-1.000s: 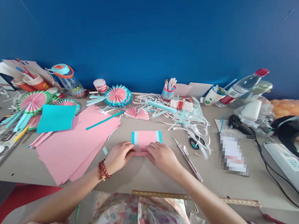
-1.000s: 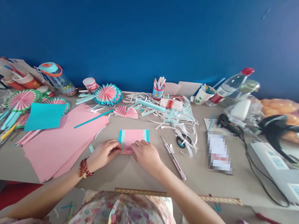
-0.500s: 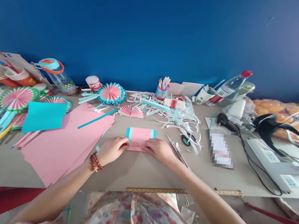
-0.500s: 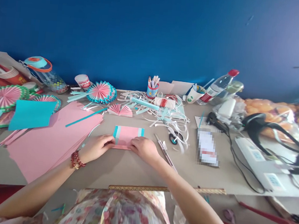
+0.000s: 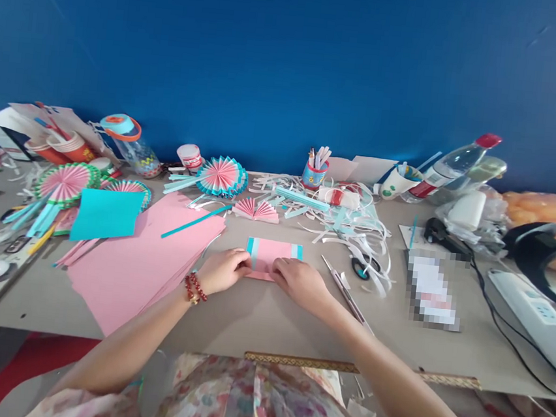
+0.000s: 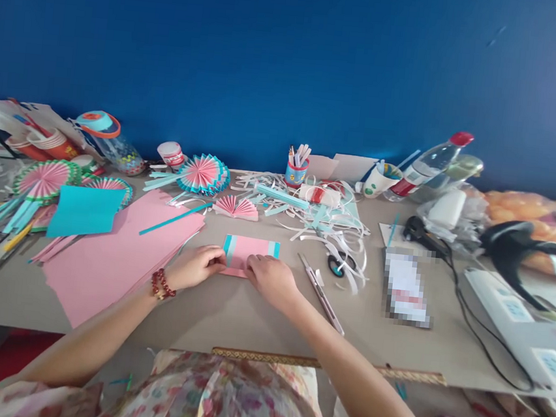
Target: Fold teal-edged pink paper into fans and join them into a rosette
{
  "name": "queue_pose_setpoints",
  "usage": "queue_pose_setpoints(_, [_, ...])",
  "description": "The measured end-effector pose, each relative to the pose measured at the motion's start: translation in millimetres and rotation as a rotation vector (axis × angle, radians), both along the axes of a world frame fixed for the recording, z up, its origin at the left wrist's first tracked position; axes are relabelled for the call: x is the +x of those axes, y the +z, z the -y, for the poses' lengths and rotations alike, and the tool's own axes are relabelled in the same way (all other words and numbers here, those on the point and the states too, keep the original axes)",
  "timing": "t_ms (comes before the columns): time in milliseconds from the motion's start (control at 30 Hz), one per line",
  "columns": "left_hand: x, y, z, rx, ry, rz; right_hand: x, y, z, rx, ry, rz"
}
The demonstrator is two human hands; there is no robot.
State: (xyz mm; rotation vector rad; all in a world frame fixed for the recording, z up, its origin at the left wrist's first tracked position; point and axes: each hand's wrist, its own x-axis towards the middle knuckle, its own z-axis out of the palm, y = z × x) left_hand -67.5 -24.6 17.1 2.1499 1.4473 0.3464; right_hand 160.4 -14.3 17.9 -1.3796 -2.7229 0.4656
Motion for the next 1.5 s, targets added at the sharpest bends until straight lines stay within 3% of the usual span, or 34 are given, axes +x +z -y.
queue_pose_setpoints(533, [-8, -12.2, -19, -0.088, -0.028, 0.060, -1, 9.8, -20, -0.200, -0.018, -0.027])
queue_pose_setpoints(1500, [-9, -11.4, -7, -0.015, -0.051, 0.071, 0, 1.6, -23, -0.209, 0.000, -0.026])
